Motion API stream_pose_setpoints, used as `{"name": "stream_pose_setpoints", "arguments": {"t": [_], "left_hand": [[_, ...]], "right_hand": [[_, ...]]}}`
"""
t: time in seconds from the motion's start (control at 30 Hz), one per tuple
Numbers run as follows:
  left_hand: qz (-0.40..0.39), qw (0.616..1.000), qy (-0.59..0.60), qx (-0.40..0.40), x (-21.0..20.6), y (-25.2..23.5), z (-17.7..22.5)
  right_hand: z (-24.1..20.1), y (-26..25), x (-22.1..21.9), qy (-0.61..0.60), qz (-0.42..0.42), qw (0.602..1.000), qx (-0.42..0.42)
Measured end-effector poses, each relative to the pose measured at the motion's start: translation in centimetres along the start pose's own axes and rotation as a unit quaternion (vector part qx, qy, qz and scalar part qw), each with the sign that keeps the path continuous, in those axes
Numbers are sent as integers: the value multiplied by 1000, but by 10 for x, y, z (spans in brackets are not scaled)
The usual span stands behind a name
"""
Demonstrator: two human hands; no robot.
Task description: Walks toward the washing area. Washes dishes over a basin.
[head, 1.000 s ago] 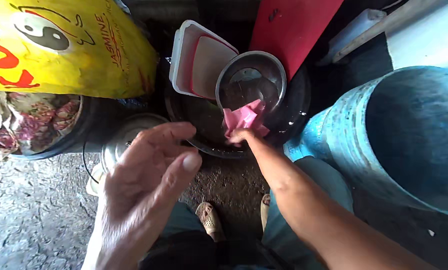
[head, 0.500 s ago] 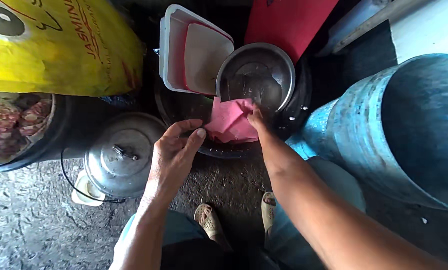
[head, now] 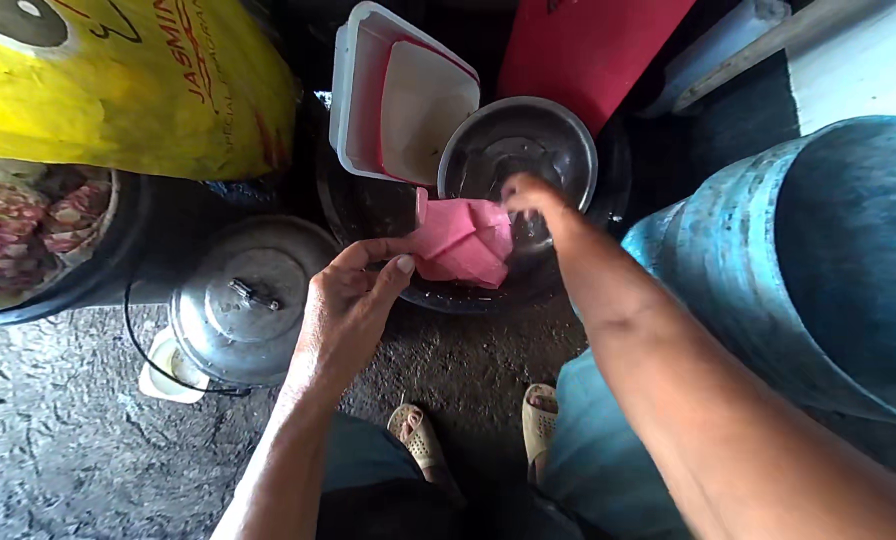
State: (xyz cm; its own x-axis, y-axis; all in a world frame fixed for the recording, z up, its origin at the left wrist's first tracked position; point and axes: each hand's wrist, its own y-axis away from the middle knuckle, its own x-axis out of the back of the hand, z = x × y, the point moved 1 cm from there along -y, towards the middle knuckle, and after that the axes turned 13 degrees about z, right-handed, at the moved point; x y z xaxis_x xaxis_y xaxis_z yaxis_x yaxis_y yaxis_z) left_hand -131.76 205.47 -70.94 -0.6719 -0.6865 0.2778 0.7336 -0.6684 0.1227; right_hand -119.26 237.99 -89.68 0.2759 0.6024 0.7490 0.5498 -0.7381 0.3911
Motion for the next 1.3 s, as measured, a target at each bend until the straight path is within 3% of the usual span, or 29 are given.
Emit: {"name": "stream_pose_setpoints", "arguments": {"t": [0.1,0.17,0.2,0.3,0.43,0.53,0.67,0.87,1.0,1.13,1.3], "left_hand": [[10,1000,5,9,4,-2,-1],[18,1000,5,16,5,-3,0],[19,1000,4,19,6,-3,0],[16,1000,4,22,6,-2,-1],[8,1000,-1,20,7,-4,-2],[10,1000,-1,13,5,-7,-4],[3,1000,-12,14,5,-10,-8],[12,1000,-4,10,9,-12,-12],[25,1000,-3,11,12,-13,-14],[41,999,13,32,9,-18,-14],[46,998,15,39,7,-21,-16]], "right_hand": [[-33,-7,73,24,255,964,66],[-37,-6,103,86,345,934,44],[-31,-6,108,112,331,937,16],[-4,-2,103,147,185,969,-71],[-7,24,95,131,200,965,-108],[-18,32,93,88,233,968,-36],[-58,45,99,136,229,953,146],[-104,69,125,163,334,862,344],[-110,84,140,172,453,747,456],[-113,104,151,170,554,642,502],[-112,121,156,178,627,572,498]]}}
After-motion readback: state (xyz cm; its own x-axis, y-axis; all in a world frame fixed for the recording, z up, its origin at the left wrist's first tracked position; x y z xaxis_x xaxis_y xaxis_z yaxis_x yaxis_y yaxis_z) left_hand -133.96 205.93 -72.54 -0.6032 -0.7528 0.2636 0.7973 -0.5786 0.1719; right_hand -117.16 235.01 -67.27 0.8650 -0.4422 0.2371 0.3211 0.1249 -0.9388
